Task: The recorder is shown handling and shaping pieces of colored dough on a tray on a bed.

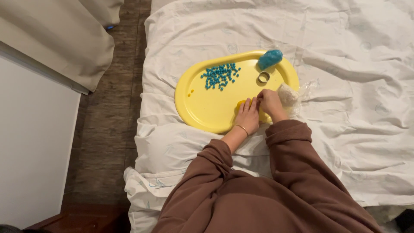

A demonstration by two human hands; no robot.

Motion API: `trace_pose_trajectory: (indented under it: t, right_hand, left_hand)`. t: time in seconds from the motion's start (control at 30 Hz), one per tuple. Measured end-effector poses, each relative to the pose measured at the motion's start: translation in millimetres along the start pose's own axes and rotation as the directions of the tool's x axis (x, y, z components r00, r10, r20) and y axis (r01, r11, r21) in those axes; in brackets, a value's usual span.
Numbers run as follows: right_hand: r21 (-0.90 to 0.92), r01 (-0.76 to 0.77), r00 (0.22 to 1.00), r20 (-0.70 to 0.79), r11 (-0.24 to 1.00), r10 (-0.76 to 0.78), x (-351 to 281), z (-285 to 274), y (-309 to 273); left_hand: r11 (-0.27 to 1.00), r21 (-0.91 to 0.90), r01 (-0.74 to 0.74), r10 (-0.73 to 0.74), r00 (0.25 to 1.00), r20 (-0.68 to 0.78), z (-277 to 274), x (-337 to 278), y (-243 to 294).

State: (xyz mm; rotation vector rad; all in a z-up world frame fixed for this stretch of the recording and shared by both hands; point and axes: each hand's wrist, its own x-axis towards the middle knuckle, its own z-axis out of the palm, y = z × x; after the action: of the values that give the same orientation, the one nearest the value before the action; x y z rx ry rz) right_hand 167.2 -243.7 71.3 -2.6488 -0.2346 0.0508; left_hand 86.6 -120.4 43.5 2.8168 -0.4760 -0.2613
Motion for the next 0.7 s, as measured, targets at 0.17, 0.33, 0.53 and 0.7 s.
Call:
trace_pose_trajectory:
  t: [0.17,0.33,0.53,0.7]
  right_hand:
    - [0.699,-0.21,0.978,0.159,0.684,0.139,-1.4,-36.0,11.0]
    - [0.955,-0.285,0.953,0.292,0.085,-0.082,-31.3,-88.7,-35.7]
    - [0.89,0.131,0.948,0.017,0.437,-0.317,-97.3,-94.9,-114.1]
    - [0.311,0.568,0.822,-0.181,0.762,-0.54,-142.0,-138.5,-170.9]
  left_hand:
    - [0.969,-0.244,-0.046,0.009,0.989,-0.15,27.9,16.5,-24.3]
    - [-0.14,-0.959,-0.247,-0.315,0.929,-0.193,-47.7,1.6,-28.0]
    - [-0.852,-0.472,-0.229,-0.201,0.973,-0.11,-129.6,-22.2,-18.4]
    - [-0.755,-0.581,-0.304,-0.209,0.951,-0.227,-187.3,-58.1,-5.8]
